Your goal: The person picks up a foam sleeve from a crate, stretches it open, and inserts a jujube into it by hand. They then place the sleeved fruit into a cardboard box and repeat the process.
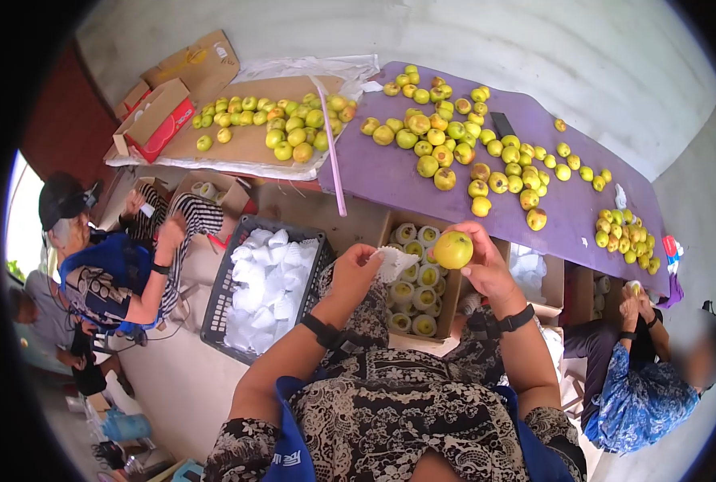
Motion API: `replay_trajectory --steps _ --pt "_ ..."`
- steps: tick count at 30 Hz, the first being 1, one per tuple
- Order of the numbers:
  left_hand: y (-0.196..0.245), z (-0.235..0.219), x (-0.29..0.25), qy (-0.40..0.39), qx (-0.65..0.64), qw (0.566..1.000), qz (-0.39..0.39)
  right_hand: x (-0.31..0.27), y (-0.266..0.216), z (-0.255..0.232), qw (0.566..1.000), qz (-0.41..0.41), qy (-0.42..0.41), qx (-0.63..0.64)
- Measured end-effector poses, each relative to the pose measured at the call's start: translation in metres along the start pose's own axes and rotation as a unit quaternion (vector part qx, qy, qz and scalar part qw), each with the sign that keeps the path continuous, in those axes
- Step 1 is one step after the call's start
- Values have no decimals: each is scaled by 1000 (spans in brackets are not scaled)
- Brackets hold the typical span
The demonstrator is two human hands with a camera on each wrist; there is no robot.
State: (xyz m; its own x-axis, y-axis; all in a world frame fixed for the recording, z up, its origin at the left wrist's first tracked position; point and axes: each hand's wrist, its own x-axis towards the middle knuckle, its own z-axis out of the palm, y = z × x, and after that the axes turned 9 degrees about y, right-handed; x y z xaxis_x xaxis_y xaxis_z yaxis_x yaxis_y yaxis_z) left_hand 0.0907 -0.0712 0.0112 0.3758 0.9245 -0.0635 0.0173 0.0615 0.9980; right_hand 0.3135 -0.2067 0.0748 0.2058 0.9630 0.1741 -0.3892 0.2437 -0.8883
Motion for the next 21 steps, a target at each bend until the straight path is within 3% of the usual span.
replay_trajectory --steps 3,7,10,11,12,13,16,18,19,21 --pt "14 3 -9 13 29 999 17 -4 -3 24 1000 -3 -7 -10" --pt "29 9 -24 -5 83 996 28 -2 12 64 986 -83 6 -144" --pt "24 12 -28 -29 -14 999 18 -5 23 74 958 -132 36 -254" --pt "23 10 -29 -28 -14 999 20 -6 23 73 926 -150 39 -344" --pt "27 7 -29 -25 -67 997 -39 -7 22 72 885 -168 41 -432" --pt "31 4 -30 -22 -119 988 -98 -8 24 69 885 -169 39 -432" --pt "41 -4 -32 -49 -108 988 -98 -14 25 67 900 -136 38 -412" --pt "42 -4 -33 -50 -85 992 -83 -18 21 70 933 -81 39 -350" --pt "43 -3 -32 -49 -61 995 -68 -19 18 71 932 -82 41 -350" --pt "47 -2 -32 -49 -21 998 -34 -18 12 73 884 -129 8 -449"
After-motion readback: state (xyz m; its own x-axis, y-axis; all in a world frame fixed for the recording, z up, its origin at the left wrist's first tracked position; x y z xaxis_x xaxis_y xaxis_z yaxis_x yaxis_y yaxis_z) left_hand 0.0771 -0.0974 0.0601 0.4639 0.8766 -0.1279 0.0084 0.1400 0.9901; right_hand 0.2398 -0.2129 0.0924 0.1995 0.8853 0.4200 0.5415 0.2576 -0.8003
